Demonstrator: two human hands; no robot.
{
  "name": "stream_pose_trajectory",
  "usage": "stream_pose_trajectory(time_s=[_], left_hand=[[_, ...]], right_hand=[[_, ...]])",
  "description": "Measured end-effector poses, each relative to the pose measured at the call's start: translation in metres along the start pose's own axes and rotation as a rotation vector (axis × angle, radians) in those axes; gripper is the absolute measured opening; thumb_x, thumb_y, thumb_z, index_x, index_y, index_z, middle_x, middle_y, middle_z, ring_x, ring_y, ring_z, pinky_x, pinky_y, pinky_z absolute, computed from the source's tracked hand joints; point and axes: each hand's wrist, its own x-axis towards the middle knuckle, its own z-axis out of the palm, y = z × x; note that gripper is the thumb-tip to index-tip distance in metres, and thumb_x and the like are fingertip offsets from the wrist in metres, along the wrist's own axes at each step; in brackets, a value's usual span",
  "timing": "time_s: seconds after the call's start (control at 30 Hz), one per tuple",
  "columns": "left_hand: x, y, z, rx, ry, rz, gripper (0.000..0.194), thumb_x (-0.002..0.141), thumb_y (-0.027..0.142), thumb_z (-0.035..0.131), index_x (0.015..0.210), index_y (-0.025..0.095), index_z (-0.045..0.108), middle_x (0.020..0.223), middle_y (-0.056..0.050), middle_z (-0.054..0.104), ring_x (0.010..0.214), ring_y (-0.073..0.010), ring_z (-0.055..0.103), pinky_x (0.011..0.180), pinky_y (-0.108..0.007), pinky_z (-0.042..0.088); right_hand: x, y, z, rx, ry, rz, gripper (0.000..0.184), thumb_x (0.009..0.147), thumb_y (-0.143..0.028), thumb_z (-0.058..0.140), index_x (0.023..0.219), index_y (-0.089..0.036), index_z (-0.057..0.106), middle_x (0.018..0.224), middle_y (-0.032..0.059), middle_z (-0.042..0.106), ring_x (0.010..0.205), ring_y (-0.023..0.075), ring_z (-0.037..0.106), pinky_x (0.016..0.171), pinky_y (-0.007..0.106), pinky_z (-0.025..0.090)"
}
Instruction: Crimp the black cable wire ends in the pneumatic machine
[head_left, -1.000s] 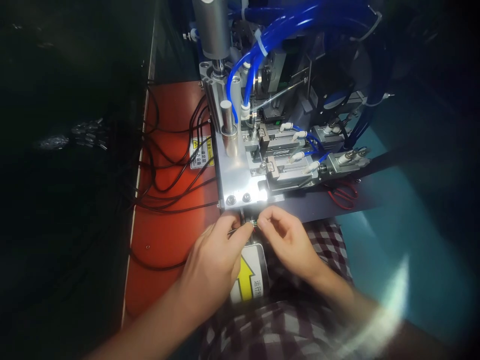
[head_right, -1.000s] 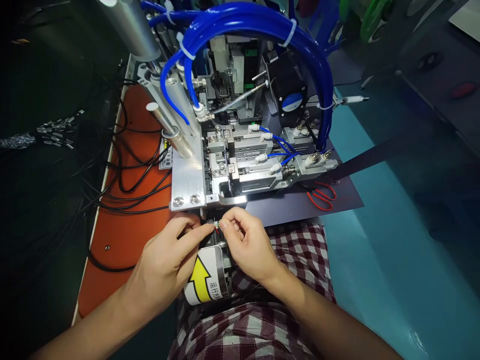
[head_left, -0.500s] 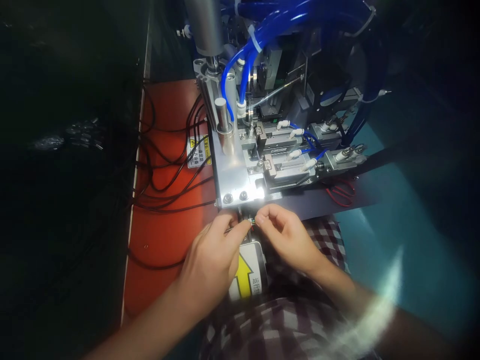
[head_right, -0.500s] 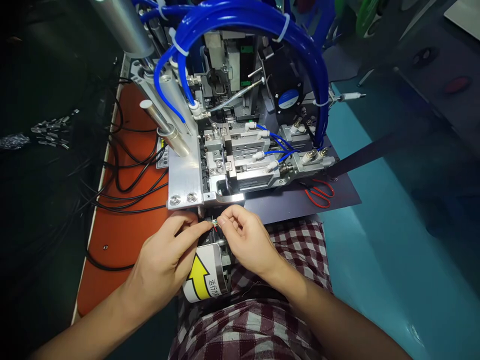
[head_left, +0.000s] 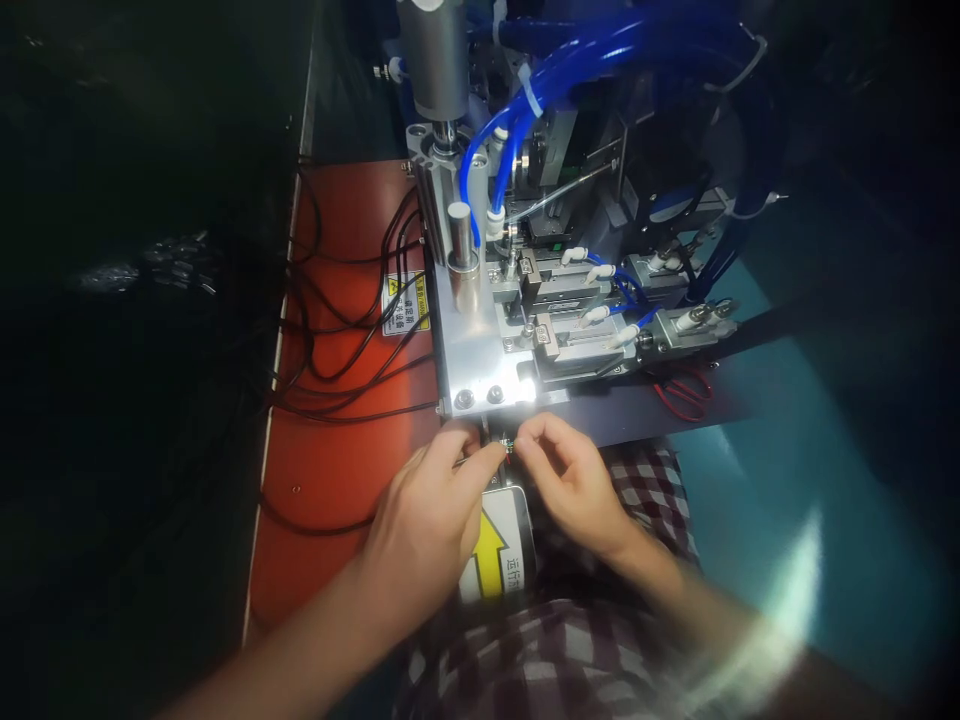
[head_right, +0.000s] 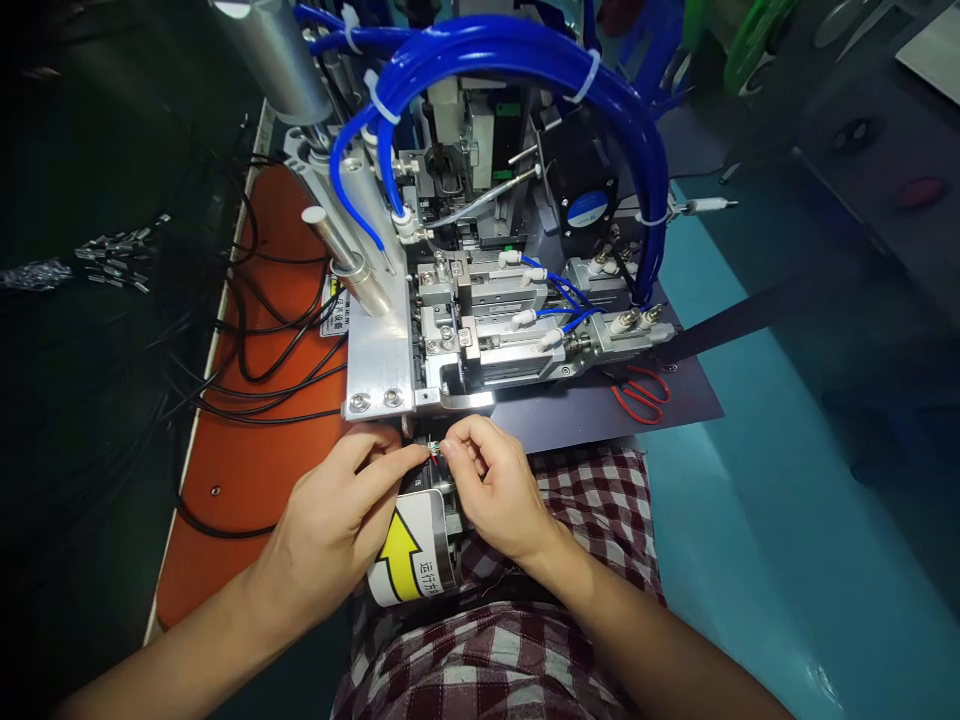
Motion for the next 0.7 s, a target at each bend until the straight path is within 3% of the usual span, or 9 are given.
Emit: stream_pose_trajectory(time_s=[0.23, 0.7], left_hand=[[0.000, 0.001, 0.000, 0.005, 0.012, -0.001, 0.033, 0.083, 0.000, 0.044, 0.101, 0.008, 0.070, 0.084, -0.012, 0.059, 0.073, -0.0191, 0.063, 0.059, -0.029, 0.057], [-0.001, 0.001, 0.001, 0.023, 0.024, 0.001, 0.031, 0.084, 0.002, 0.044, 0.101, 0.009, 0.069, 0.085, -0.011, 0.058, 0.072, -0.0176, 0.062, 0.059, -0.027, 0.055]], right_hand=[[-0.003, -0.004, -0.004, 0.103, -0.039, 0.132, 0.019, 0.093, -0.030, 0.049, 0.080, -0.018, 0.056, 0.072, -0.0003, 0.052, 0.067, 0.0138, 0.047, 0.063, 0.027, 0.040], [-0.001, -0.012, -0.001, 0.087, 0.046, 0.136, 0.010, 0.084, -0.023, 0.057, 0.075, -0.018, 0.056, 0.067, -0.0010, 0.052, 0.061, 0.0126, 0.047, 0.053, 0.024, 0.037]])
